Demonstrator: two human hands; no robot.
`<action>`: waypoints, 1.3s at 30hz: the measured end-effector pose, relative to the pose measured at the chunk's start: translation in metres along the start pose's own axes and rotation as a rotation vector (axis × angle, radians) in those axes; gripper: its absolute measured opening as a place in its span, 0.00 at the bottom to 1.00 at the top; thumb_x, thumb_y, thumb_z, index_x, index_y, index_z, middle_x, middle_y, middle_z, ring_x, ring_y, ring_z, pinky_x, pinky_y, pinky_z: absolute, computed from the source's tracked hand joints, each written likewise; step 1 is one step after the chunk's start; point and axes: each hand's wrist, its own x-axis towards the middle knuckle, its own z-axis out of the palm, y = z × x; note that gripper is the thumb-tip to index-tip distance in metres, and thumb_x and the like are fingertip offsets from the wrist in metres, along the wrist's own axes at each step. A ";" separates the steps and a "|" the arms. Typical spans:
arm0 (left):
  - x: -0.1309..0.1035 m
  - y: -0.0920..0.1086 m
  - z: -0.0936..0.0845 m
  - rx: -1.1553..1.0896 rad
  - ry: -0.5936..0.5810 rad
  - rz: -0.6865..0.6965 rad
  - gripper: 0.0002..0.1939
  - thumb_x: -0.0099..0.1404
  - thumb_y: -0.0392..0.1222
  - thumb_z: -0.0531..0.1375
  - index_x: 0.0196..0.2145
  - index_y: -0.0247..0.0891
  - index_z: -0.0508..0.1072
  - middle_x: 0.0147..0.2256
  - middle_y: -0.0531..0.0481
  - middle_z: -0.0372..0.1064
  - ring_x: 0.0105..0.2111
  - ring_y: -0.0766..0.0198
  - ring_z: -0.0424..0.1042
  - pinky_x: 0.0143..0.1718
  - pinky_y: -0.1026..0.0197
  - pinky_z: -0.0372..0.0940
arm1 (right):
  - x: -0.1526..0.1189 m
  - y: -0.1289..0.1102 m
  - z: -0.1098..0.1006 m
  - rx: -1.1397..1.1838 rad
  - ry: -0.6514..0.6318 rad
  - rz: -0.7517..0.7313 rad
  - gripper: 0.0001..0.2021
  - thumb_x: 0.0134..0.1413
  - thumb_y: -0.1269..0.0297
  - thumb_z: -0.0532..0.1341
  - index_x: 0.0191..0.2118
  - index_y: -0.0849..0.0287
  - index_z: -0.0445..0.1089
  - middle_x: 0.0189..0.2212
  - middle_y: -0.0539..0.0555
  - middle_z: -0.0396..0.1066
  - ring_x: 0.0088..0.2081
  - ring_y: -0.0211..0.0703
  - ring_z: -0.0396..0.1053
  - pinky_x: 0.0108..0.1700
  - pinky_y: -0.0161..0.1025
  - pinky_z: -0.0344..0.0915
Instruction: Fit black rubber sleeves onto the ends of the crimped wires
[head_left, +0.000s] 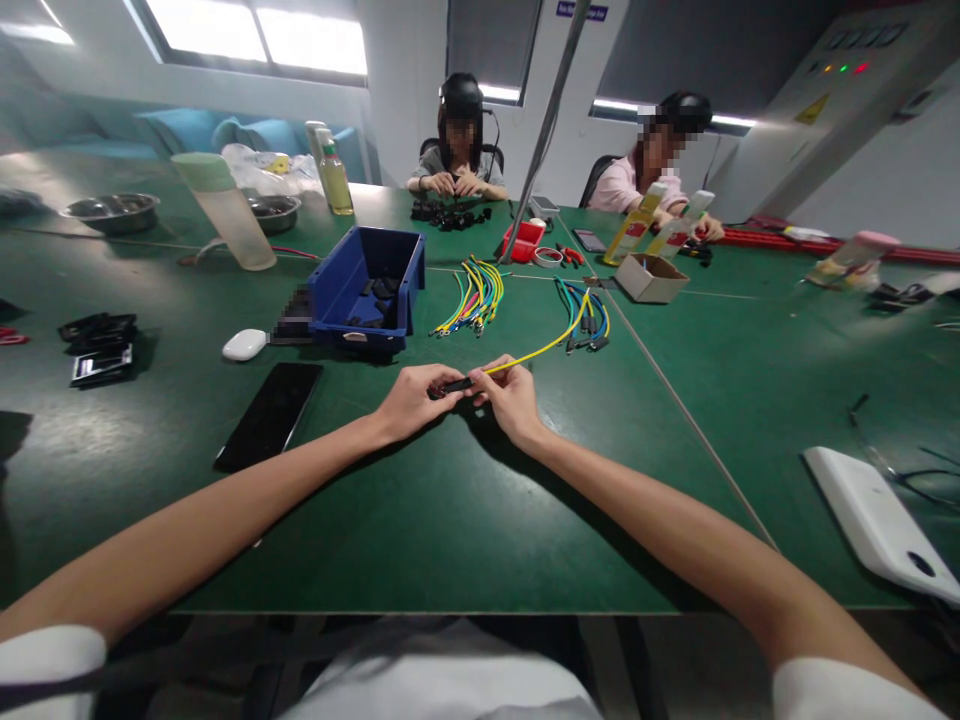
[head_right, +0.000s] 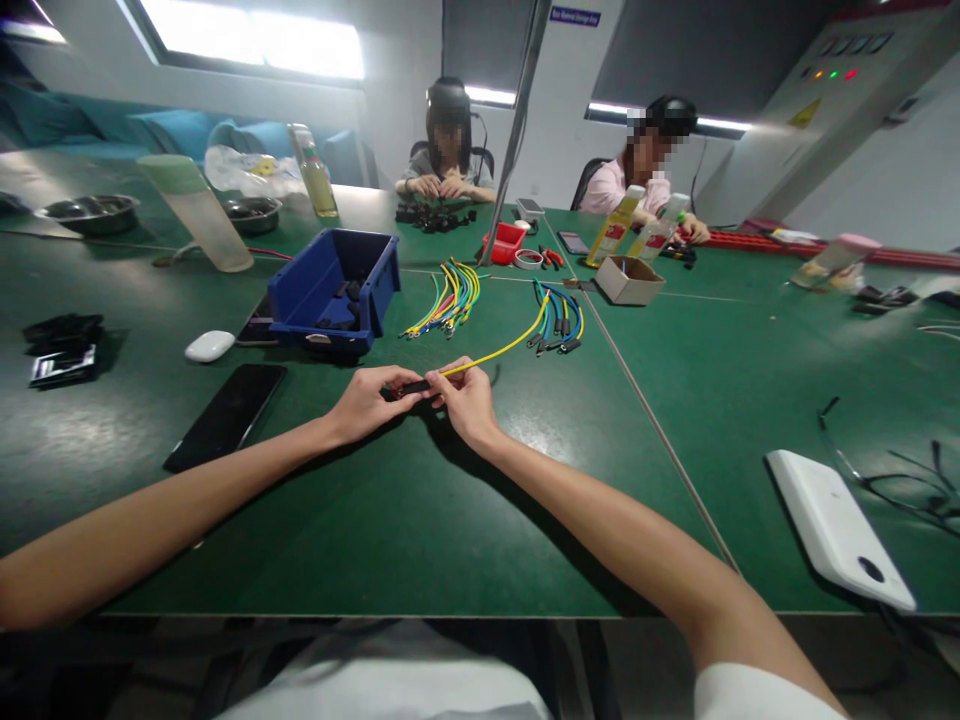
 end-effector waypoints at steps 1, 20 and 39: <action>0.000 -0.001 0.000 -0.001 -0.004 -0.006 0.12 0.62 0.41 0.63 0.42 0.33 0.78 0.35 0.48 0.77 0.29 0.67 0.71 0.33 0.66 0.66 | 0.000 0.000 0.000 0.001 -0.001 -0.005 0.15 0.47 0.56 0.70 0.32 0.57 0.64 0.22 0.47 0.72 0.25 0.40 0.75 0.23 0.33 0.69; -0.006 -0.014 0.004 0.338 0.079 0.129 0.09 0.63 0.37 0.60 0.42 0.35 0.73 0.31 0.50 0.74 0.31 0.64 0.73 0.36 0.62 0.66 | -0.001 -0.005 0.002 0.041 0.079 -0.019 0.20 0.42 0.51 0.72 0.31 0.56 0.63 0.21 0.46 0.72 0.24 0.39 0.75 0.29 0.36 0.73; -0.011 -0.010 0.005 0.492 0.016 0.210 0.11 0.70 0.38 0.53 0.40 0.33 0.74 0.34 0.42 0.75 0.35 0.58 0.74 0.40 0.58 0.66 | -0.003 -0.008 0.003 -0.026 0.066 -0.035 0.18 0.45 0.50 0.70 0.30 0.57 0.64 0.20 0.48 0.71 0.23 0.39 0.72 0.28 0.38 0.71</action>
